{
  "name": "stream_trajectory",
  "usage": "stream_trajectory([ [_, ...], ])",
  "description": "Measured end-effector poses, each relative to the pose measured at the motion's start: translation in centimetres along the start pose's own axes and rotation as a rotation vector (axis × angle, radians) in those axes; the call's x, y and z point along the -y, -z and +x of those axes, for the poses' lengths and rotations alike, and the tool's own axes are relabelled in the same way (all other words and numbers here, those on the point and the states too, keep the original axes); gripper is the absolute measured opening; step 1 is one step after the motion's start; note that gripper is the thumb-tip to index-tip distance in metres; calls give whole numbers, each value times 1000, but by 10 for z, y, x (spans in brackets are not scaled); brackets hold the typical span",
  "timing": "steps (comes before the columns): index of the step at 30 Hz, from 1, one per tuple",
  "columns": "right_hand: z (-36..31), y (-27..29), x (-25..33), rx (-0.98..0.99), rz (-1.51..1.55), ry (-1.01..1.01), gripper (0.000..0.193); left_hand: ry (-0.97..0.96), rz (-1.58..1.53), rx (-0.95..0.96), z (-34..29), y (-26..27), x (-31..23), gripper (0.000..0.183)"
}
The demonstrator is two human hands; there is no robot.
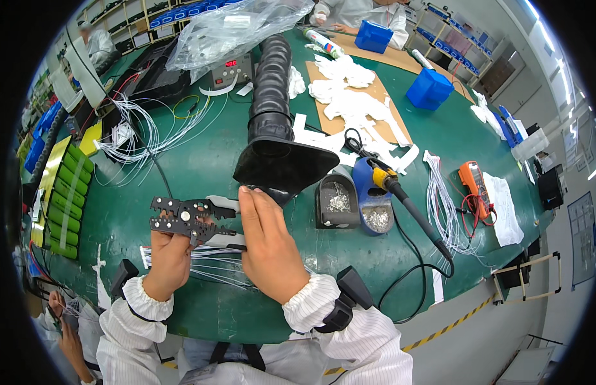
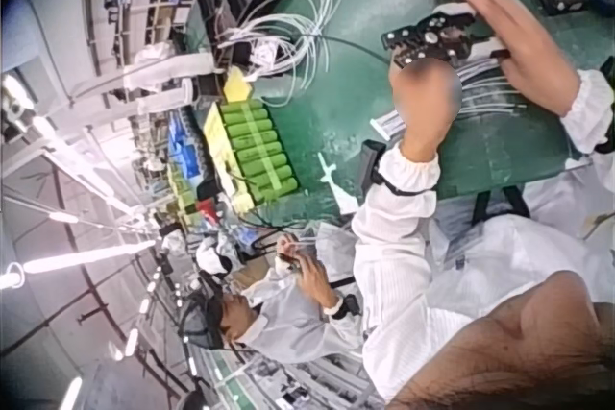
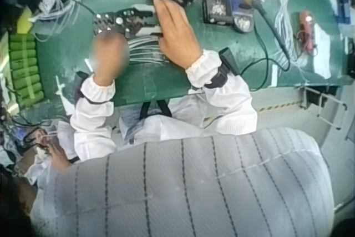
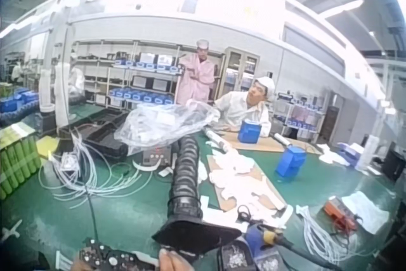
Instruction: The recorder uses a hand crimping tool to attach connectors to the ends of multiple white wires at an industrial electronics assembly workbench.
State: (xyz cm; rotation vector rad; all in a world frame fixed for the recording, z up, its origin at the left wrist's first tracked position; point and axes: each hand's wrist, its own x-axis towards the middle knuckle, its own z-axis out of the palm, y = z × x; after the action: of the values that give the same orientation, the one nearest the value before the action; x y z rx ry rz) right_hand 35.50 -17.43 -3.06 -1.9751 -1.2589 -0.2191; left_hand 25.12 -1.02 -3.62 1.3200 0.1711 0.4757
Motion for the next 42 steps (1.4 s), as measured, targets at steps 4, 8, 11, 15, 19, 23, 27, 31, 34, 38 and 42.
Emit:
stream_trajectory([
  [4, -1, 1, -1, 4, 16, -3, 86, 8, -76, 15, -2, 2, 0, 17],
  [8, -1, -1, -2, 12, 42, -25, 85, 35, -129, -22, -4, 3, 3, 16],
  [11, 0, 0, 0, 8, 18, -13, 84, 19, -91, -28, -3, 4, 3, 16],
  [15, -1, 0, 0, 17, 24, -25, 84, -3, -42, -29, -3, 0, 1, 16],
  [19, 0, -1, 0, 5, 12, -10, 83, -24, -11, -14, -1, -2, 1, 20],
  [23, 0, 1, 0, 6, 11, -12, 83, -32, -19, -21, 0, -2, 2, 17],
  [27, -1, -1, -1, 23, 68, -38, 83, 9, -99, 19, -3, 4, 2, 15],
  [31, 0, 0, -1, 12, 60, -35, 81, -17, -89, 52, -2, 8, 4, 14],
  [34, 0, 0, -1, -12, -13, -26, 79, -17, -91, 42, -2, 6, 5, 14],
  [38, -1, 2, 0, -12, -89, -33, 77, 11, -76, -16, -2, 1, 1, 14],
  [42, -2, 1, -2, 3, -154, -68, 77, 26, -89, 5, -1, 3, 5, 15],
])
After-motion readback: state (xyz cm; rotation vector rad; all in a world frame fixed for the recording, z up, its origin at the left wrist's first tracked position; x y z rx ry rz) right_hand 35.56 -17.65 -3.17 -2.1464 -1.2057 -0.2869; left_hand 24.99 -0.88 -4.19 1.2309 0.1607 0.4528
